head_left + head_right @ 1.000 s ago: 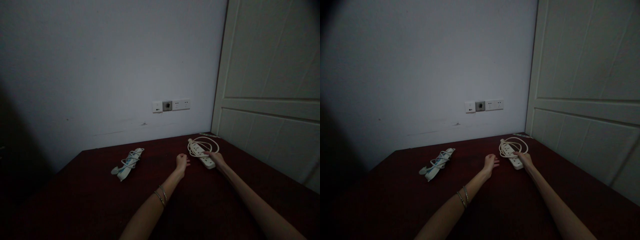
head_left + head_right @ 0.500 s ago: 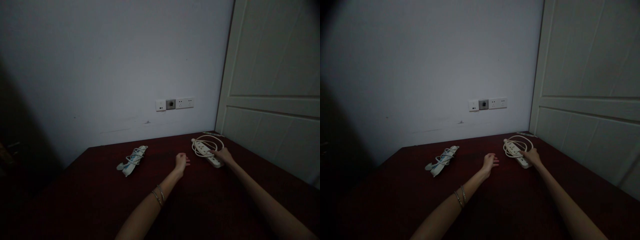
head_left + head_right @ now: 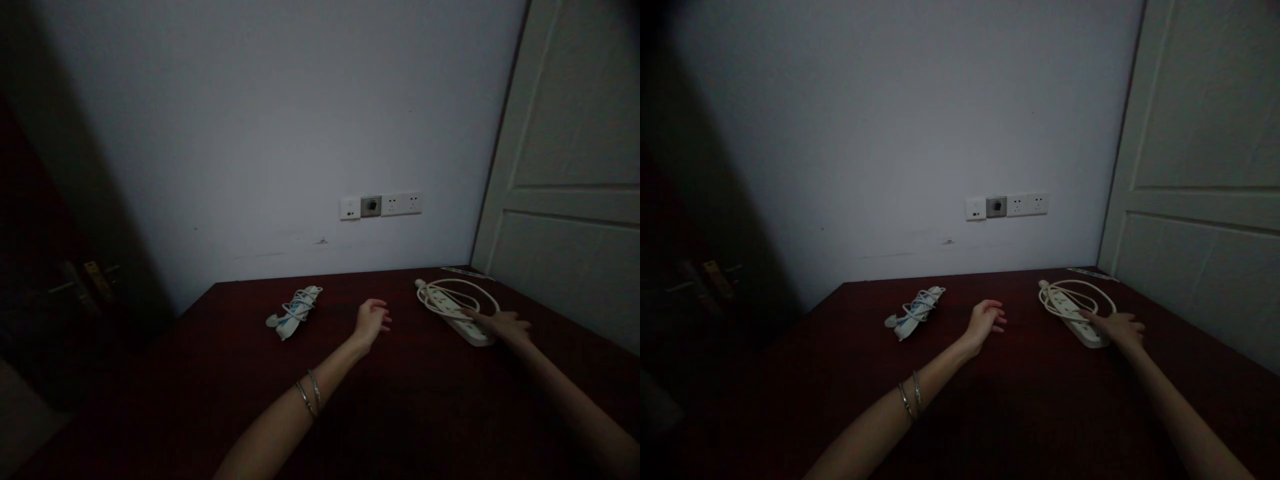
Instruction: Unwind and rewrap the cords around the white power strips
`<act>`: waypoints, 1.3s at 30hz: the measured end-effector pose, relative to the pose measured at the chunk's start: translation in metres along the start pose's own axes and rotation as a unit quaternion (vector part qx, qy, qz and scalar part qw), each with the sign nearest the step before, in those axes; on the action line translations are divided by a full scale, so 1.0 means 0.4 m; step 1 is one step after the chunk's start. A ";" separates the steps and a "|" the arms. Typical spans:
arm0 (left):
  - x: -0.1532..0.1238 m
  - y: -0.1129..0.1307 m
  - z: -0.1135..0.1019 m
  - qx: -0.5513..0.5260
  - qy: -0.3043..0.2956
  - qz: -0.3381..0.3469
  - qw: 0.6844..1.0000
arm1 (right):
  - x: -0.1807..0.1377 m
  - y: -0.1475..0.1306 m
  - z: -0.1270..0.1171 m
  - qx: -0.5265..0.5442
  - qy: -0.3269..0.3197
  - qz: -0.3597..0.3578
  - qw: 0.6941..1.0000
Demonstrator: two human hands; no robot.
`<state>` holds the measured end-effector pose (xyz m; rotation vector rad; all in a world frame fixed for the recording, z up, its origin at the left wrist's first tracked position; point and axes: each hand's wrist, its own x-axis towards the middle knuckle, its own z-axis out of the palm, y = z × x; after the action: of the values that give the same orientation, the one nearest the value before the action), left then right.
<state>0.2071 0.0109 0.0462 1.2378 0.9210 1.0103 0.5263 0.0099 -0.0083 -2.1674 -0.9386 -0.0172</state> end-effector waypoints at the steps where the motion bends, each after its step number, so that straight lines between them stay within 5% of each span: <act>1: -0.010 0.011 -0.022 0.017 -0.003 0.016 1.000 | -0.004 0.002 0.000 0.021 -0.008 0.065 0.998; 4: -0.033 0.054 -0.110 0.108 0.015 0.097 0.989 | -0.024 -0.007 -0.016 0.076 -0.010 0.163 0.984; 8: -0.047 0.131 -0.272 0.322 0.139 0.239 0.905 | -0.071 -0.068 -0.072 0.076 0.096 0.054 0.991; 12: -0.043 0.178 -0.427 0.499 0.195 0.153 0.831 | -0.128 -0.200 -0.114 0.046 0.165 -0.150 0.974; 16: -0.023 0.171 -0.524 0.575 0.162 0.002 0.802 | -0.217 -0.343 -0.074 0.057 0.129 -0.308 0.941; 19: -0.006 0.155 -0.558 0.566 0.127 -0.032 0.814 | -0.314 -0.390 0.000 0.053 0.095 -0.419 0.901; 24: 0.005 0.134 -0.576 0.540 0.103 -0.040 0.835 | -0.450 -0.357 0.096 0.037 -0.008 -0.526 0.849; 29: 0.015 0.100 -0.583 0.498 0.092 -0.018 0.862 | -0.483 -0.330 0.112 0.051 -0.064 -0.523 0.848; 39: 0.039 0.072 -0.601 0.514 0.081 -0.018 0.854 | -0.500 -0.352 0.103 0.078 -0.090 -0.504 0.856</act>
<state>-0.0191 0.0990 0.0477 2.0081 1.7238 0.5561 0.2807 -0.0249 -0.0057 -1.3236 -2.0086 -0.2377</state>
